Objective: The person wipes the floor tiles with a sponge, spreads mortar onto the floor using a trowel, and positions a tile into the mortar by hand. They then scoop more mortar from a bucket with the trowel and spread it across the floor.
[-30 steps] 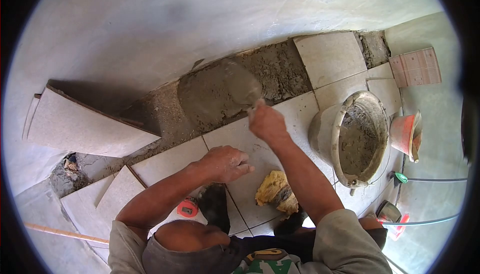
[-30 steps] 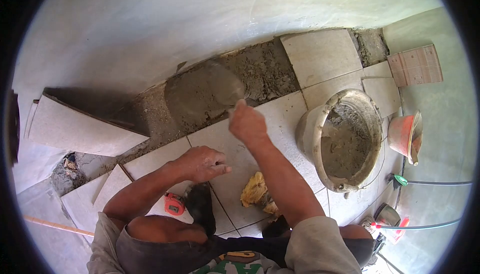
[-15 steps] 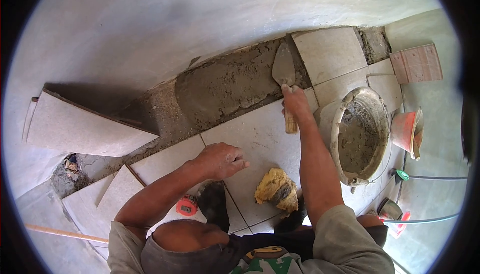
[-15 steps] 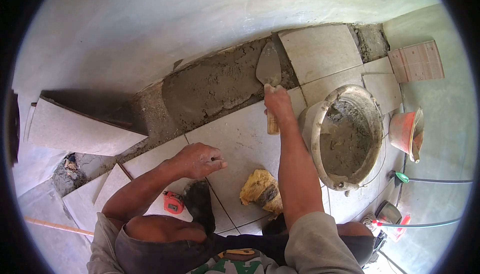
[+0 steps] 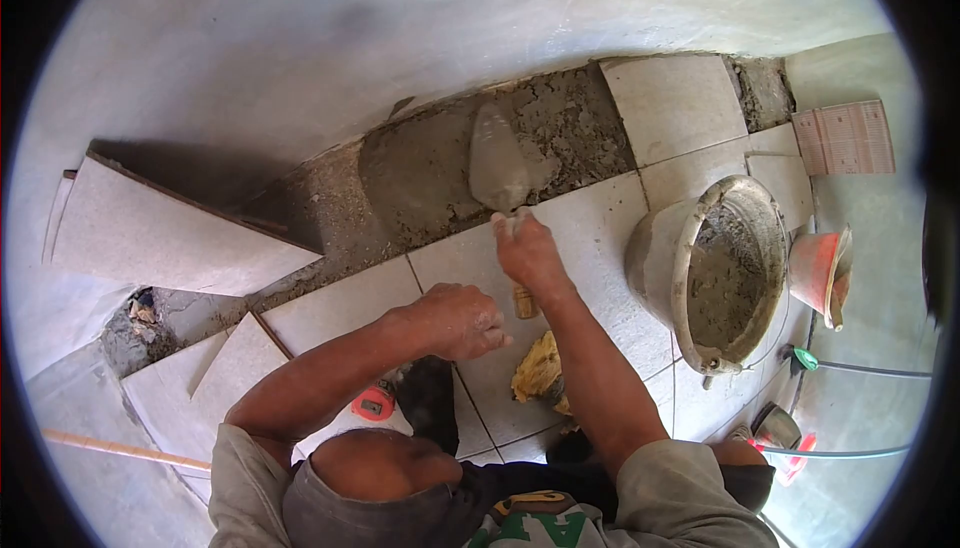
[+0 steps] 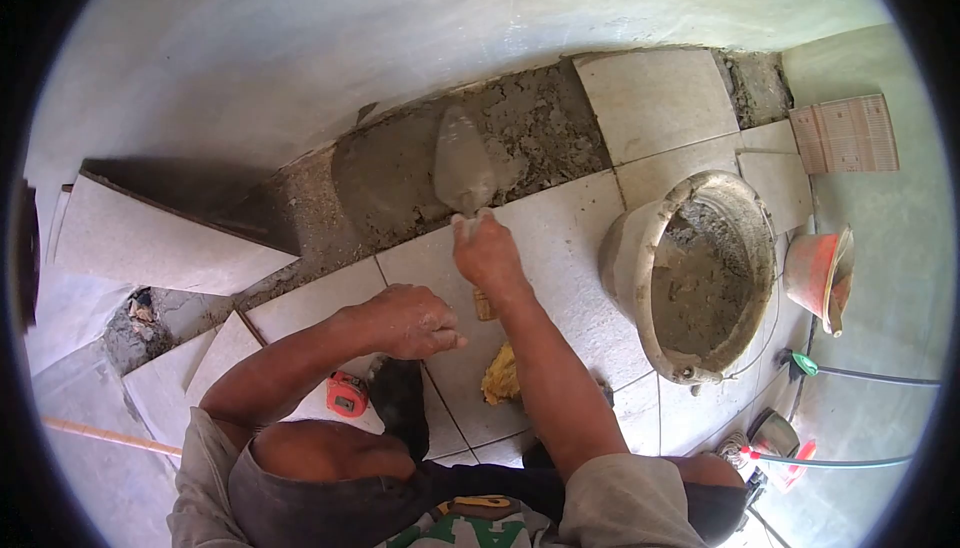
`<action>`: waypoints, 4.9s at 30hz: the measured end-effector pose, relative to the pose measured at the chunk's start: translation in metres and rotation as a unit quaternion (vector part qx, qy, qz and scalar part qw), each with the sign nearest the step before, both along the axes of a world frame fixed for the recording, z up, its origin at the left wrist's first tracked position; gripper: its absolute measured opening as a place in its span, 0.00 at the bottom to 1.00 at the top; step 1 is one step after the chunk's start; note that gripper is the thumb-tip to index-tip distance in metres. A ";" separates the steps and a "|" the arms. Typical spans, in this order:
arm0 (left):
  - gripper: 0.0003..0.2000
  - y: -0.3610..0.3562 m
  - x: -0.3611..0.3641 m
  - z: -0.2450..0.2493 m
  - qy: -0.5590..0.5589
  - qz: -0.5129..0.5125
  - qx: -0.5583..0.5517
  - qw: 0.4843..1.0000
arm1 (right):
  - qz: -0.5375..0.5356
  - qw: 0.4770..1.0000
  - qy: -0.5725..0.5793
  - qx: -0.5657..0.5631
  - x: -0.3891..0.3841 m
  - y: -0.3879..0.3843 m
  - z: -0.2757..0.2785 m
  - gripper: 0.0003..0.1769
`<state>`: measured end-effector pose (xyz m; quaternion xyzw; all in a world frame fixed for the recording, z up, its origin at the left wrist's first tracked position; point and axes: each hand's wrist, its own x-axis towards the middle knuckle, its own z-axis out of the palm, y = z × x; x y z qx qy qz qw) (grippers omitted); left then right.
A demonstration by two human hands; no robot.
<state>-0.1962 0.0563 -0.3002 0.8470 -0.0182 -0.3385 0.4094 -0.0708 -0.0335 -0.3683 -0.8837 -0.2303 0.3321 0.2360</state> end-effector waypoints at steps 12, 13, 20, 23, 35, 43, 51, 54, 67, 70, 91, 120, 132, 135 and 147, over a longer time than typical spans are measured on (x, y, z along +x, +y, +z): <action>0.21 -0.009 -0.005 -0.003 -0.007 -0.028 0.005 1.000 | 0.145 0.974 -0.138 -0.105 0.028 -0.015 0.006 0.25; 0.21 -0.009 -0.005 -0.004 -0.005 -0.023 0.002 1.000 | 0.134 0.972 -0.160 -0.110 0.042 -0.024 0.003 0.26; 0.21 -0.009 -0.007 -0.004 -0.003 -0.009 0.002 1.000 | -0.089 0.995 -0.013 -0.032 0.075 -0.023 0.017 0.26; 0.21 -0.009 -0.008 -0.001 0.017 -0.033 -0.003 0.999 | -0.101 0.992 0.072 0.009 0.036 -0.015 -0.004 0.27; 0.21 -0.012 -0.008 0.001 0.052 -0.094 0.008 0.994 | 0.258 0.962 -0.087 -0.028 -0.049 0.009 -0.003 0.20; 0.22 -0.013 -0.009 -0.005 0.016 -0.073 0.006 0.997 | 0.215 0.965 -0.147 -0.034 -0.014 -0.011 -0.001 0.21; 0.23 -0.020 0.000 -0.002 0.032 -0.086 0.010 0.996 | 0.093 0.977 -0.176 -0.078 0.055 -0.045 0.003 0.26; 0.23 -0.025 0.002 -0.003 0.027 -0.087 0.015 0.996 | 0.031 0.977 -0.192 -0.091 0.074 -0.061 0.003 0.26; 0.22 -0.029 0.004 -0.008 0.022 -0.068 0.027 0.997 | 0.065 0.981 -0.179 -0.045 0.040 -0.043 0.004 0.21; 0.23 -0.029 0.000 -0.014 0.011 -0.061 0.025 0.998 | 0.064 0.976 -0.197 -0.066 0.037 -0.040 0.002 0.20; 0.14 -0.018 0.004 -0.028 -0.042 0.127 0.110 0.985 | 0.091 0.971 -0.192 -0.109 0.036 -0.032 0.018 0.19; 0.12 0.024 0.024 -0.064 -0.078 0.414 0.130 0.898 | 0.088 0.990 -0.105 -0.035 0.017 -0.030 0.020 0.20; 0.12 0.029 0.023 -0.061 -0.078 0.431 0.162 0.884 | 0.117 0.979 -0.161 -0.044 0.013 -0.031 0.020 0.20; 0.12 0.027 0.022 -0.064 -0.074 0.412 0.164 0.893 | 0.096 0.990 -0.104 0.002 0.003 -0.033 0.012 0.20; 0.16 0.030 0.027 -0.066 -0.090 0.364 0.243 0.895 | 0.038 0.995 -0.096 -0.006 0.008 -0.034 0.018 0.20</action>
